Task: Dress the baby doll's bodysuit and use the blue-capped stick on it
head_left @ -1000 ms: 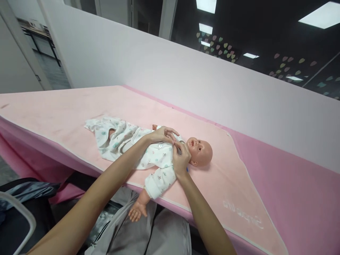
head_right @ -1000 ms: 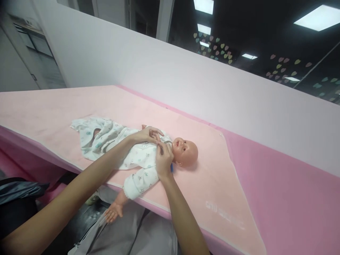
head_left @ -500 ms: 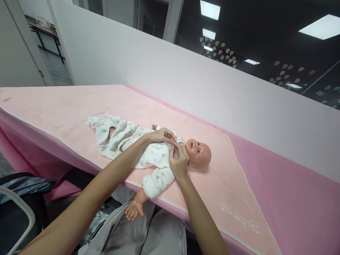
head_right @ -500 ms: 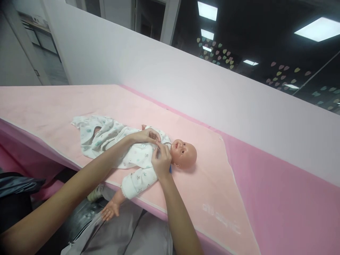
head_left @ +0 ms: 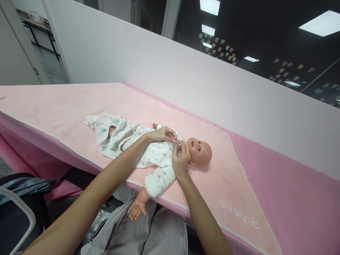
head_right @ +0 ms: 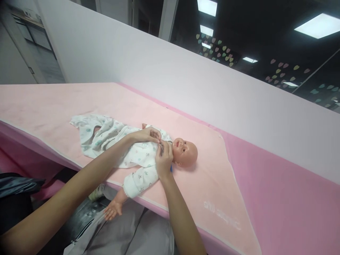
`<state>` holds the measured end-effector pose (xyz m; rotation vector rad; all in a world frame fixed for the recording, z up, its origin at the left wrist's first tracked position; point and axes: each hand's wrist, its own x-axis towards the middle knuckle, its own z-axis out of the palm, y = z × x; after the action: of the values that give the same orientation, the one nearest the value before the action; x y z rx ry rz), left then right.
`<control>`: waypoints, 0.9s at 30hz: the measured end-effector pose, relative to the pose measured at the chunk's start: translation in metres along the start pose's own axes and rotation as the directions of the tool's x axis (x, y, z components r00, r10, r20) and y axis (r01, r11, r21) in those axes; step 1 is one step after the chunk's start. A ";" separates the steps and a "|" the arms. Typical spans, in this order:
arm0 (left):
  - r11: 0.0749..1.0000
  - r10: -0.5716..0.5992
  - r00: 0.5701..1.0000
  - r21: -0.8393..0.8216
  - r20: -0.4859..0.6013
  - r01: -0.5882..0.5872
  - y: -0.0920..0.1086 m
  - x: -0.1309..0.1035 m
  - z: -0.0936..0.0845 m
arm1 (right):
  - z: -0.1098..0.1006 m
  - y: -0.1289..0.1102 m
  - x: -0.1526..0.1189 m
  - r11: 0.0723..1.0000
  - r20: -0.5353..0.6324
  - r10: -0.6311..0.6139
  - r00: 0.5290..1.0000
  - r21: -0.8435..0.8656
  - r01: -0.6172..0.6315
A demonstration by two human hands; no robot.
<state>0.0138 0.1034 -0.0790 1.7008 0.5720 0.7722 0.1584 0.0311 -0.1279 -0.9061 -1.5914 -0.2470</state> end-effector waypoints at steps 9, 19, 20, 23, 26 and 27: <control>0.996 0.001 0.996 0.088 -0.086 0.006 0.003 -0.010 -0.002 | -0.001 -0.004 0.001 0.998 -0.042 -0.062 0.997 -0.015 0.061; 0.877 0.171 0.975 0.473 -0.144 -0.084 0.000 -0.073 0.004 | -0.003 -0.003 -0.005 0.999 0.029 -0.034 0.999 0.028 0.033; 0.868 0.187 0.968 0.490 -0.166 -0.084 -0.002 -0.076 0.007 | -0.003 -0.003 -0.005 0.999 0.034 -0.037 0.999 0.021 0.036; 0.856 0.229 0.943 0.512 -0.242 -0.076 -0.005 -0.081 0.016 | -0.001 -0.001 -0.006 0.999 0.051 -0.044 0.998 0.005 0.044; 0.849 0.256 0.931 0.521 -0.260 -0.088 -0.006 -0.083 0.023 | 0.001 0.001 -0.006 0.999 0.064 -0.047 0.997 -0.001 0.047; 0.845 0.258 0.929 0.527 -0.263 -0.086 -0.007 -0.083 0.025 | 0.002 0.001 -0.006 0.999 0.068 -0.046 0.997 -0.002 0.046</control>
<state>-0.0234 0.0295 -0.1061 2.1503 0.9220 1.1201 0.1576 0.0302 -0.1341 -0.8896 -1.6767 -0.2531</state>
